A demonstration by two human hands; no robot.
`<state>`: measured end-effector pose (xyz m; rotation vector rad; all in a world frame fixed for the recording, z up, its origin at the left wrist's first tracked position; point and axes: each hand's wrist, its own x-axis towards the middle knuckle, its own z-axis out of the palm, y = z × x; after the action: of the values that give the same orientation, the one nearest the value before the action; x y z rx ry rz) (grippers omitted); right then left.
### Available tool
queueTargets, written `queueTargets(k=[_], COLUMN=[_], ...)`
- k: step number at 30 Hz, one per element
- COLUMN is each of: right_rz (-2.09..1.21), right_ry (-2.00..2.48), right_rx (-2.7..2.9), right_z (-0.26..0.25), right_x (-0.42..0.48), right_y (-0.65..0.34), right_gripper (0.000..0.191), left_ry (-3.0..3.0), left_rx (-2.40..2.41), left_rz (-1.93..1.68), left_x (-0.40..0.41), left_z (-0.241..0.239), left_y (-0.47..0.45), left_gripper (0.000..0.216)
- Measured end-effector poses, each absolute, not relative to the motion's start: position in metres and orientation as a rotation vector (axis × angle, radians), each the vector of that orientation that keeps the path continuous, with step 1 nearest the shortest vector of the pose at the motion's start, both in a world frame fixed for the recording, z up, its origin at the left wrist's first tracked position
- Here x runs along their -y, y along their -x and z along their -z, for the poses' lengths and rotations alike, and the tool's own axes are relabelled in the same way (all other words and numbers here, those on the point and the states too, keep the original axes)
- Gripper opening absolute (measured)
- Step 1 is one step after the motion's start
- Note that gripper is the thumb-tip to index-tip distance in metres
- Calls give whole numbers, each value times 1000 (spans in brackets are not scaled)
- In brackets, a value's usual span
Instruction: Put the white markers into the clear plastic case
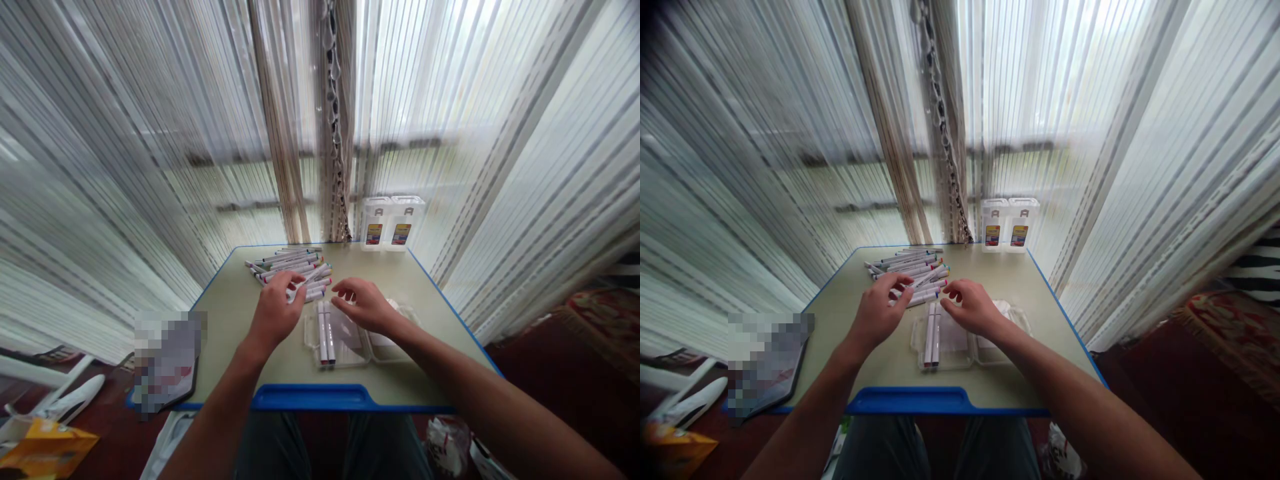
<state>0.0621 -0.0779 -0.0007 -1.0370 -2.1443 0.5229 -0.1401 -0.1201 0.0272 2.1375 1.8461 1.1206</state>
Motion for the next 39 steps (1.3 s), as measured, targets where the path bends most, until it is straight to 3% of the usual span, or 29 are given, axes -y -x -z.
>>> queueTargets(k=[9, 19, 25, 33, 39], right_rz=[-475, -511, -510, -536, -556], right_ry=[1058, 1073, 1099, 1089, 1070], right_rx=[2111, 2088, 2104, 2102, 2083], right_z=[-1, 4, 4, 4, 4], right_x=[74, 71, 71, 73, 72], right_y=[-71, -73, -75, -76, -76], right_gripper=[15, 14, 15, 14, 14], left_ry=[-1971, -1684, -1586, -1423, -1426], left_rx=[-2255, -2548, -2626, -2666, -2641], left_rz=[-859, -370, -336, -342, -706], left_x=[50, 60, 62, 71, 77], left_z=[-62, -13, -11, -13, -29], left_y=[169, 221, 222, 239, 241], left_gripper=[22, 35, 56, 30, 28])
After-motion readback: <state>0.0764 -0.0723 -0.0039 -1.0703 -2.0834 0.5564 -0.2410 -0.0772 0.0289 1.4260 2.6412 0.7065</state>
